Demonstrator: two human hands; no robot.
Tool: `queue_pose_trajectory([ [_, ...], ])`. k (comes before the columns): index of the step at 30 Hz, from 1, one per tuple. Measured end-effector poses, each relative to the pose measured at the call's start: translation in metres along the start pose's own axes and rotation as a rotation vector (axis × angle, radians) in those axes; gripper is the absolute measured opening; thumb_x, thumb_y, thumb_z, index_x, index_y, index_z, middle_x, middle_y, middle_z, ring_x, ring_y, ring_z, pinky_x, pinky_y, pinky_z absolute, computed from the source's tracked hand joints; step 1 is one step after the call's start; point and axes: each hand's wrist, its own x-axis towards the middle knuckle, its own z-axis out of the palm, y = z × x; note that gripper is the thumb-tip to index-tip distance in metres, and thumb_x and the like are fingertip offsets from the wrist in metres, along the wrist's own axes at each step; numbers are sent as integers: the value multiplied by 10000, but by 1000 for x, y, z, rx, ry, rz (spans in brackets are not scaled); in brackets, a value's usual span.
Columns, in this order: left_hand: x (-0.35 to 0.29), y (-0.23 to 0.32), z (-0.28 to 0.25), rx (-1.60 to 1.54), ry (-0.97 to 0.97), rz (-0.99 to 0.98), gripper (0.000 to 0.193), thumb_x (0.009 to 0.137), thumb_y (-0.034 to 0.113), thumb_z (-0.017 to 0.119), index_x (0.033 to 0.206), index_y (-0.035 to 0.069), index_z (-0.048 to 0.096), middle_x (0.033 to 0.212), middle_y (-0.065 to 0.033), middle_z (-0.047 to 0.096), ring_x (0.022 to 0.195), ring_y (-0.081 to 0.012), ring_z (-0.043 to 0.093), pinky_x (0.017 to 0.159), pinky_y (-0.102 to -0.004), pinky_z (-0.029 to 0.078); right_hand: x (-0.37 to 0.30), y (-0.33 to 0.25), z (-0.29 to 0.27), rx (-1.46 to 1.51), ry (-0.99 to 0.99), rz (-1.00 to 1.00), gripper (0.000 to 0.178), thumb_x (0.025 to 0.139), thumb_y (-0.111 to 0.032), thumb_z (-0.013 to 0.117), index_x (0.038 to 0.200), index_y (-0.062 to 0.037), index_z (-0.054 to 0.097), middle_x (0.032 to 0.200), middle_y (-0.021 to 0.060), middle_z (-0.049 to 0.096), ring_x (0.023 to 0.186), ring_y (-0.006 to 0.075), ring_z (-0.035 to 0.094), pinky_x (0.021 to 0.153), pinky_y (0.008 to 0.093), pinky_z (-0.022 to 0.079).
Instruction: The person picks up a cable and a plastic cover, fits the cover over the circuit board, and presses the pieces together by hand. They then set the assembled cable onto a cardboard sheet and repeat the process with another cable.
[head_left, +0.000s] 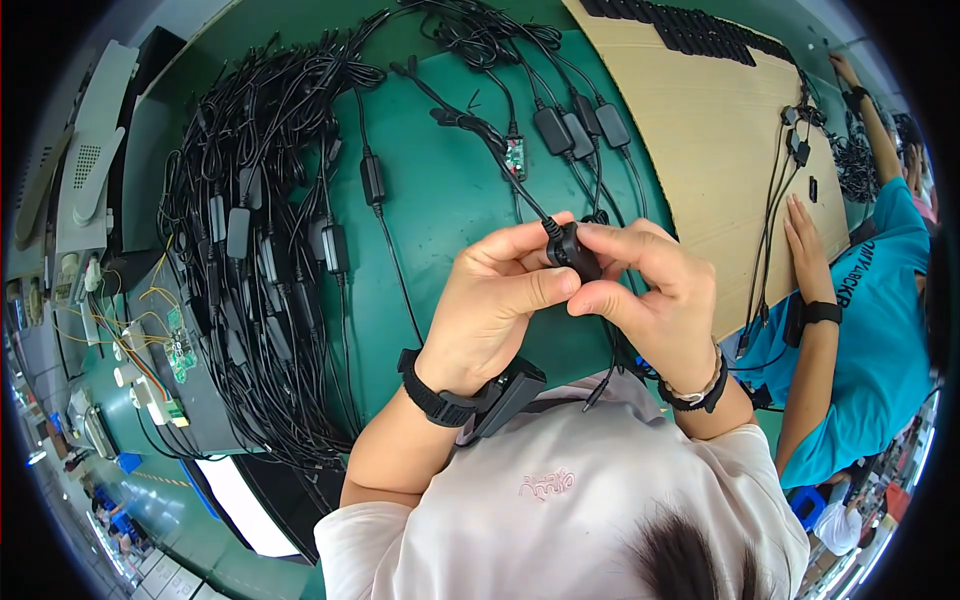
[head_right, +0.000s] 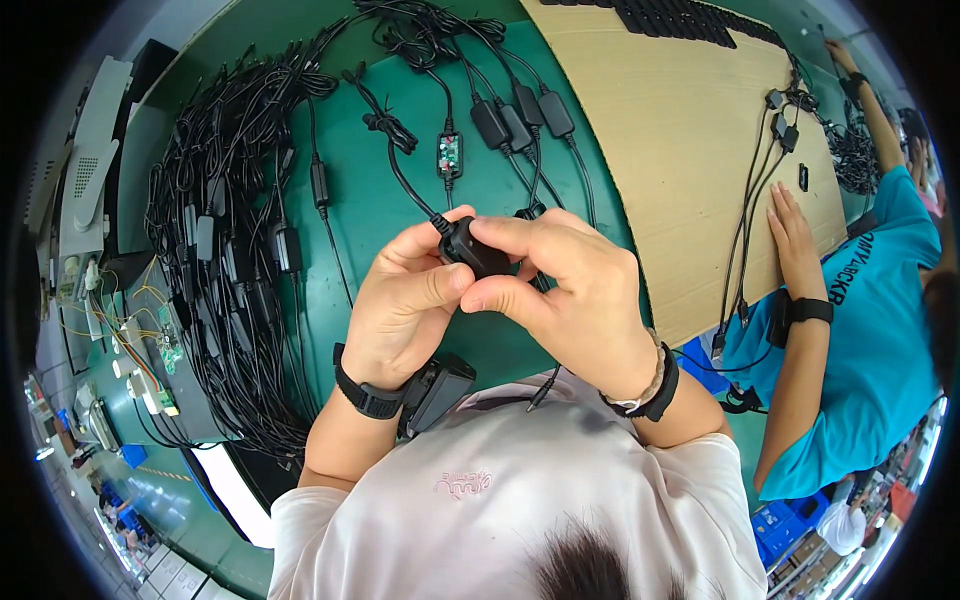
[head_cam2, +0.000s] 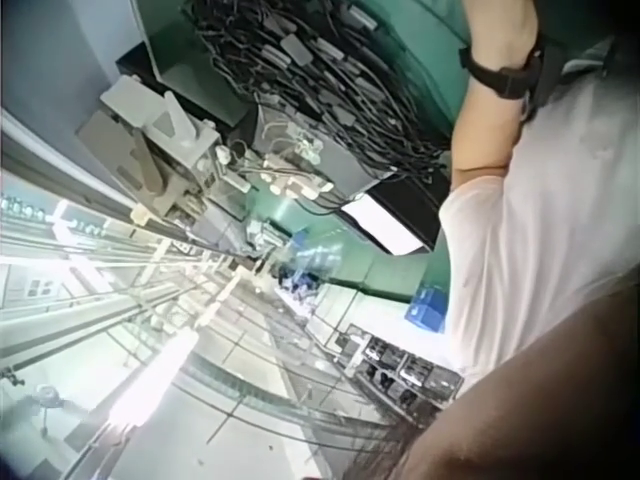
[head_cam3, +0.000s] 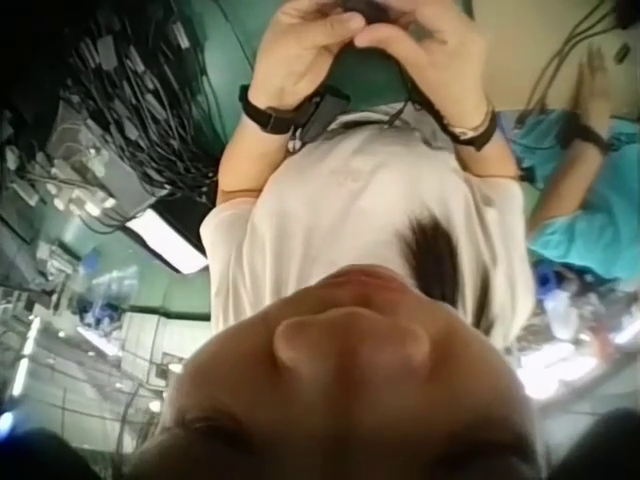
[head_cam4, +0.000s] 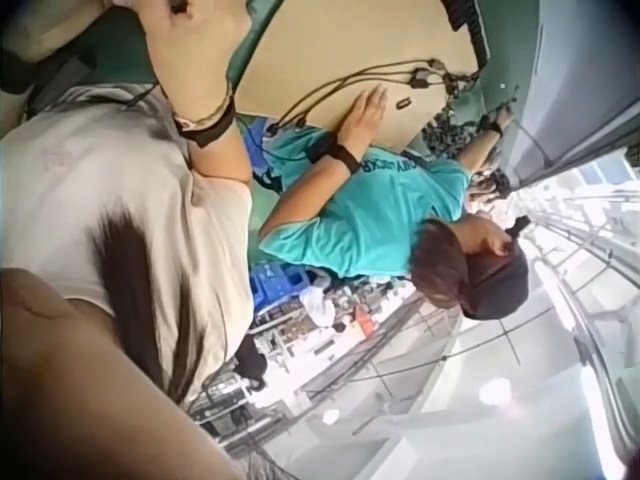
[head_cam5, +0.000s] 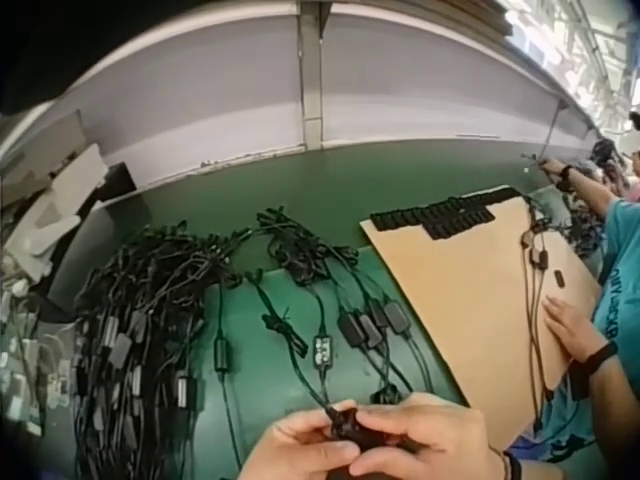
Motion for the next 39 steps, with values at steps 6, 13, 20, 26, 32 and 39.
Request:
queue_pose_trajectory([
  [6, 1, -1, -2, 18, -10, -13, 389, 729, -65, 634, 1103, -6, 548, 954, -105, 622, 858, -175, 607, 786, -286, 489, -1, 5, 0, -119, 4, -195, 457, 590, -199, 764, 967, 15, 620, 877, 94, 642, 635, 151, 548, 588, 245, 439],
  [13, 2, -1, -3, -14, -26, -14, 394, 728, -66, 635, 1107, -1, 550, 966, -100, 620, 871, -164, 596, 788, -287, 490, -1, 3, -2, -144, -20, -200, 426, 606, -167, 754, 969, 13, 622, 923, 105, 646, 673, 180, 560, 613, 264, 447],
  [20, 4, -1, -4, 35, 14, -56, 410, 718, -72, 643, 1109, 8, 552, 973, -79, 617, 888, -146, 580, 796, -277, 485, -1, 5, -4, -169, -12, -207, 384, 623, -117, 748, 961, 12, 623, 931, 116, 644, 710, 203, 569, 638, 274, 450],
  [26, 5, -1, -2, 60, 20, -53, 418, 707, -77, 652, 1106, -3, 551, 956, -72, 619, 871, -141, 583, 791, -266, 482, 1, 5, -4, -131, -26, -176, 372, 623, -116, 749, 950, 11, 623, 925, 116, 643, 695, 199, 569, 613, 274, 455],
  [32, 5, -1, -4, 84, 57, -48, 400, 696, -85, 657, 1079, -14, 564, 941, -78, 621, 851, -144, 587, 759, -266, 492, 4, 8, -3, -137, -44, -203, 366, 619, -116, 749, 938, 14, 624, 908, 112, 646, 675, 191, 566, 589, 272, 457],
  [39, 5, 0, -6, 184, 83, -3, 351, 690, -102, 652, 1025, -25, 583, 905, -89, 623, 793, -150, 596, 715, -265, 504, 8, 8, -3, -142, -69, -230, 372, 609, -139, 749, 926, 14, 627, 889, 113, 646, 656, 206, 562, 581, 275, 452],
])
